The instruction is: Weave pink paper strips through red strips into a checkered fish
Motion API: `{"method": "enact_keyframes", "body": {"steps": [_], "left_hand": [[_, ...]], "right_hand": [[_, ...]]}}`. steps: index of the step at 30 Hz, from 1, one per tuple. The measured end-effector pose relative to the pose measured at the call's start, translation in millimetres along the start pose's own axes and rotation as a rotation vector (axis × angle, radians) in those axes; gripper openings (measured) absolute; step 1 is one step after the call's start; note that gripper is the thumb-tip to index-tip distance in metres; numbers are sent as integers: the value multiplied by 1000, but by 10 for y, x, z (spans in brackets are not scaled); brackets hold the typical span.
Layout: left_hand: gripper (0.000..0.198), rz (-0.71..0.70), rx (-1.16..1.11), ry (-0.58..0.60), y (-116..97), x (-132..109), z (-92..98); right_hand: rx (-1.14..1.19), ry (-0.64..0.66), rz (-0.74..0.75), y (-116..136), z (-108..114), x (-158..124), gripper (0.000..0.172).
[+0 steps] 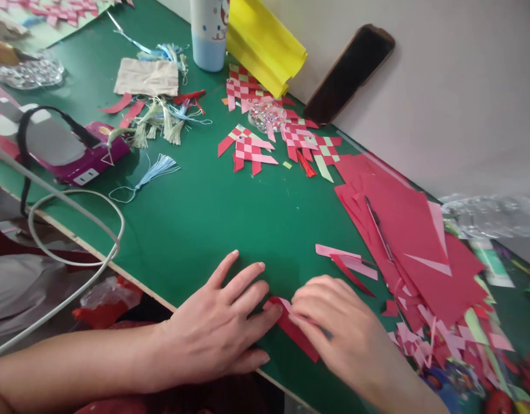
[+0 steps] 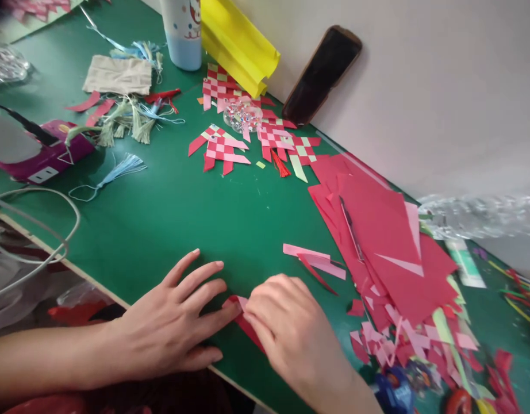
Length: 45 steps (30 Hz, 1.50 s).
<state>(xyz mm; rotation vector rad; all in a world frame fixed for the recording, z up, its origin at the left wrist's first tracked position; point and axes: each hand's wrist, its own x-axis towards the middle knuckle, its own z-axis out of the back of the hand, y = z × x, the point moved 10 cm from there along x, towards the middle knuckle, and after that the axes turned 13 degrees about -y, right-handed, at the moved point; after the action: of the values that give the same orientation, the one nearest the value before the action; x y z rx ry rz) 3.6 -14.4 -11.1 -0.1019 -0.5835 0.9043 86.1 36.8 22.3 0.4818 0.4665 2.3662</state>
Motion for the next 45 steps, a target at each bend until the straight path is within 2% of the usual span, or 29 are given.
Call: {"method": "enact_keyframes", "body": {"steps": [4,11,19,25,31,36,40,43,45], "left_hand": [[51,3,-1,-6,-1,-7,-15],[50,0,1,-9,-16,-12,-19],[50,-1,-13,17,-14,-6,-46],[53,-29,-17,28,-24,-1,-43],[51,-68,0,44,-47,15,-28],[53,-86,15,39,-61,2,-51],[54,-90,27,41,-57,-10,-55],[55,-93,32,31,-62,-15,-42],[55,-97,36,25,-69,-20,-40]], "right_hand": [[-64,-77,117,194,24,-123,20],[-185,-102,188,254,50,-209,27],[-199,-112,187,215,57,-244,28],[-262,-193,147,151,168,-255,25],[-269,-176,159,225,190,-295,27],[-304,-248,136,213,251,-378,25],[-307,-318,44,39,368,-442,20],[-365,-421,-187,-354,547,-502,22],[-453,-481,-284,-592,636,-534,22]]}}
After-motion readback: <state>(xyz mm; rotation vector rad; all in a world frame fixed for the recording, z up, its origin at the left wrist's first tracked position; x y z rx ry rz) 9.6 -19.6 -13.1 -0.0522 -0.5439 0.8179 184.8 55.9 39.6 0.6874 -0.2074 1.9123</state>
